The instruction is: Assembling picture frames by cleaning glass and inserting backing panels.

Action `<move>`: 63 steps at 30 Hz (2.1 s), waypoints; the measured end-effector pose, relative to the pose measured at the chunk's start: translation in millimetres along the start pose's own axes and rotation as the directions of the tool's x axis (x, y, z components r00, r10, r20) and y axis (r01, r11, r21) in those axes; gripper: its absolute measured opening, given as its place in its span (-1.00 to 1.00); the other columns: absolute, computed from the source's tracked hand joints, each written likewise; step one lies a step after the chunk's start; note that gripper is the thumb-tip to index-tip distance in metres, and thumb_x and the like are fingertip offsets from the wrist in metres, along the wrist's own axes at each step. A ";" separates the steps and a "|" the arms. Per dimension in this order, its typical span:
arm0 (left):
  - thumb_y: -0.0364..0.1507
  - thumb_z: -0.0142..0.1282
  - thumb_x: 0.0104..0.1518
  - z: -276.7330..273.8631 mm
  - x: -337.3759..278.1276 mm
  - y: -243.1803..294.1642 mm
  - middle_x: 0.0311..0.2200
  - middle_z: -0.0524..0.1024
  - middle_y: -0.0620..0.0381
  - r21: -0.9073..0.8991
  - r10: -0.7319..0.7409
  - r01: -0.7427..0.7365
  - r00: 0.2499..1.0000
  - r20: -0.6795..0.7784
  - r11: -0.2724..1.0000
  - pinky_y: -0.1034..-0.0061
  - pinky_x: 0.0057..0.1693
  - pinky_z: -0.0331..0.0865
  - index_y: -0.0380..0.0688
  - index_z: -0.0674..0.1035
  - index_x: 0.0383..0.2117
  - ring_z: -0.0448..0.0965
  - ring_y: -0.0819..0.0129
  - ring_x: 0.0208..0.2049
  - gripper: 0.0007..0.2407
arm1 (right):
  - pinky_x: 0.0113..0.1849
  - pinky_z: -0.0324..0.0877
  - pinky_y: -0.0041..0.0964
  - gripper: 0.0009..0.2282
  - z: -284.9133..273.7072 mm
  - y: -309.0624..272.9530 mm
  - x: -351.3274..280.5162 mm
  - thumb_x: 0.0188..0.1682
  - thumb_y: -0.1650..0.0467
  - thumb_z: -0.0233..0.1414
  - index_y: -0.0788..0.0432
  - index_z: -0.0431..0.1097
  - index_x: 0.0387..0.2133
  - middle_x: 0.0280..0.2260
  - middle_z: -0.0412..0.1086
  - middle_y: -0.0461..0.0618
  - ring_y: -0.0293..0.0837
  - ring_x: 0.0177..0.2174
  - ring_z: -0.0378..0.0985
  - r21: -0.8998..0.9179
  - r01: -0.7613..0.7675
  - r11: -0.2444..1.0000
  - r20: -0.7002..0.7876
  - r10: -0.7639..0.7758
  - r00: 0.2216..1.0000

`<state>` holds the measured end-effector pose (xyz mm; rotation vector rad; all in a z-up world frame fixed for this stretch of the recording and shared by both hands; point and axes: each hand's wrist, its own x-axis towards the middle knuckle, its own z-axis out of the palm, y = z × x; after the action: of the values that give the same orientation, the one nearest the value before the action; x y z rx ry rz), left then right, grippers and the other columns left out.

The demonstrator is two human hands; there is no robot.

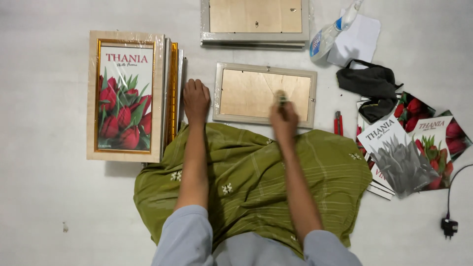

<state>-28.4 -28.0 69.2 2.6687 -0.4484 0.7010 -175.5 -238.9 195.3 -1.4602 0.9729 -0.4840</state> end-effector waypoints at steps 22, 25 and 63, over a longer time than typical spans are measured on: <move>-0.46 0.03 0.16 5.2 -2.9 -1.5 -0.45 0.28 0.07 -0.048 -0.012 0.010 0.999 -0.037 0.999 0.30 -0.30 0.42 -0.11 0.35 -0.49 0.44 0.08 -0.40 -0.88 | -0.51 0.41 -0.18 -0.76 -96.5 71.4 83.9 0.09 0.30 0.03 0.18 0.37 -0.08 -0.41 0.51 0.12 -0.04 -0.51 0.49 -0.905 0.380 0.192 0.314 -0.301 0.900; -0.46 0.02 0.16 8.8 -3.1 -3.9 -0.46 0.28 0.07 -0.039 -0.005 0.002 0.998 -0.056 0.999 0.32 -0.31 0.42 -0.10 0.35 -0.50 0.44 0.09 -0.40 -0.87 | -0.76 0.34 -0.54 -0.64 -25.7 38.8 16.0 0.18 0.40 -0.06 0.20 0.22 0.25 -0.47 0.40 -0.02 -0.33 -0.67 0.35 -0.628 0.593 0.504 0.475 -0.355 0.805; -0.46 0.04 0.15 9.3 -3.5 -3.6 -0.46 0.29 0.08 -0.024 -0.026 0.024 0.998 -0.054 0.999 0.34 -0.29 0.44 -0.10 0.37 -0.50 0.47 0.10 -0.39 -0.88 | -0.09 0.47 0.15 -0.68 -18.3 26.5 189.0 0.04 0.25 -0.01 0.29 0.57 -0.41 -0.40 0.57 0.25 0.27 -0.20 0.64 -0.830 0.348 0.436 0.223 -0.313 0.923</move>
<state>-26.1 -27.8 58.9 2.6217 -0.4058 0.7542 -92.1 -396.7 125.3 -2.6250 0.9266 -0.2201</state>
